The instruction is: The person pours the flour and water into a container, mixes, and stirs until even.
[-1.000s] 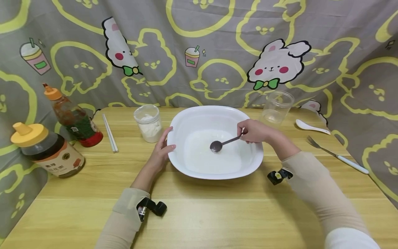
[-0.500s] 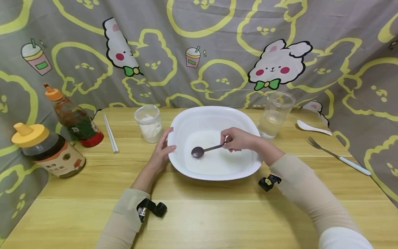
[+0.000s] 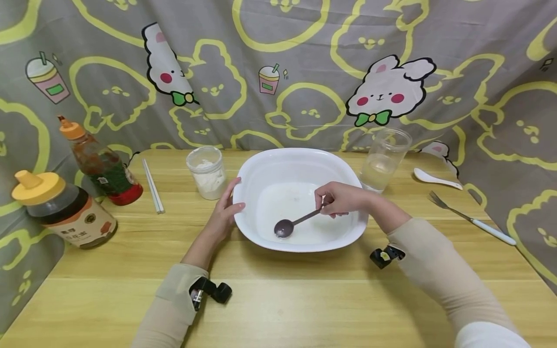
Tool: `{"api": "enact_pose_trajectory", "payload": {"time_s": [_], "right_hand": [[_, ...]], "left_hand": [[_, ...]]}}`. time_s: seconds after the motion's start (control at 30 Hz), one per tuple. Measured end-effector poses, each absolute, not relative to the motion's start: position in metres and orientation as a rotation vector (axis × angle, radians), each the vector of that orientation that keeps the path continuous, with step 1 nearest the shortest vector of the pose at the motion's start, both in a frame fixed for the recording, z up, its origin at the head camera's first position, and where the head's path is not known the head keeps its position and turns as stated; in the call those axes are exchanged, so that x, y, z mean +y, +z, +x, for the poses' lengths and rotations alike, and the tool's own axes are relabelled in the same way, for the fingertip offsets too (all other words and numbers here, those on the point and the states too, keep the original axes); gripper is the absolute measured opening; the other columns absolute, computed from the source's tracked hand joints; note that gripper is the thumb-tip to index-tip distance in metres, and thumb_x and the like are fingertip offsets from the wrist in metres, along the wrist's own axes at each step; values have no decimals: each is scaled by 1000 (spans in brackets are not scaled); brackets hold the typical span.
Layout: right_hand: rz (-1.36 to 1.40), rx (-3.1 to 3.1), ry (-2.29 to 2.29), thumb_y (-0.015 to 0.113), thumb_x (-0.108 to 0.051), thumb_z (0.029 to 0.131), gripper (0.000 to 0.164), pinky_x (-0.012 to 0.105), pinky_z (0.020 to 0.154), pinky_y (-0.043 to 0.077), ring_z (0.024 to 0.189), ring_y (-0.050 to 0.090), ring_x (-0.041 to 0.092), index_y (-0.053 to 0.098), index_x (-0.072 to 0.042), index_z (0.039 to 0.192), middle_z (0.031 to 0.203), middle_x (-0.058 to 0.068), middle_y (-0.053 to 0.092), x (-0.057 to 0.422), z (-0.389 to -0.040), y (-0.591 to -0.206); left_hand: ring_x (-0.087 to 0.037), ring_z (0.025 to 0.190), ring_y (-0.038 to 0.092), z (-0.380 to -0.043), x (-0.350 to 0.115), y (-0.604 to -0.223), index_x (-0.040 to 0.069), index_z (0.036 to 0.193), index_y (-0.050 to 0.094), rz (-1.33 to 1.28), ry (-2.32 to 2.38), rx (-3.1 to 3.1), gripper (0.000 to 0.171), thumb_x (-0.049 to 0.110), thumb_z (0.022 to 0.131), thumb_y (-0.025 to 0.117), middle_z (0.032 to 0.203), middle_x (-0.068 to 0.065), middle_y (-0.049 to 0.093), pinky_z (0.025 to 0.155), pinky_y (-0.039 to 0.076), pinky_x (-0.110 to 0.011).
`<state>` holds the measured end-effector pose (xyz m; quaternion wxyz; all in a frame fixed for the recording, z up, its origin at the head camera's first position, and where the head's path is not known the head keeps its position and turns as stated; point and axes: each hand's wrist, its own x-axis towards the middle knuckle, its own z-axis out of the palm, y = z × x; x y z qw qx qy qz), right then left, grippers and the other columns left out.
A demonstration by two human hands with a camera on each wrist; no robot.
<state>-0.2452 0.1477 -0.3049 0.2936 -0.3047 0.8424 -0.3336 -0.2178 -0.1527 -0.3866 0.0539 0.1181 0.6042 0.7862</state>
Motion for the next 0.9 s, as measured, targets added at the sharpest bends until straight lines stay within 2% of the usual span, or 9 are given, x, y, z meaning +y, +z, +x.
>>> {"api": "enact_pose_trajectory", "payload": {"time_s": [0.07,0.2,0.5,0.73,0.9], "right_hand": [[-809,2273,-861,50,2,81,6,20,39,29,40,34,12,54,-2,81,53,6,49,153,-246,-302],[-772,2342,-837,50,3,80,7,21,40,30,43,37,13,54,-3,79,53,5,48,163,-249,-296],[-646,2465,-847,52,0,80,6,22,40,31,45,38,14,54,-5,79,55,6,49,170,-259,-297],[-756,2367,-954,50,2,81,5,21,38,30,40,35,12,53,0,83,54,6,49,154,-262,-312],[-780,2276,-987,50,2,81,5,20,37,28,38,34,12,53,-2,81,52,6,49,148,-257,-317]], "left_hand": [[-42,111,32,-218,-153,-386,16,136,22,359,2386,1839,65,2,77,47,129,-22,29,80,42,-49],[-41,110,32,-219,-153,-386,16,136,22,373,2383,1839,65,3,77,47,130,-22,28,81,41,-51],[-42,110,32,-218,-153,-387,15,136,22,380,2391,1829,65,2,77,46,129,-23,29,79,44,-46],[-44,112,29,-218,-153,-388,16,136,21,382,2390,1811,66,3,77,47,130,-22,27,80,44,-45],[-42,111,31,-217,-153,-388,15,136,22,378,2390,1824,66,3,77,47,130,-22,28,77,46,-42]]}}
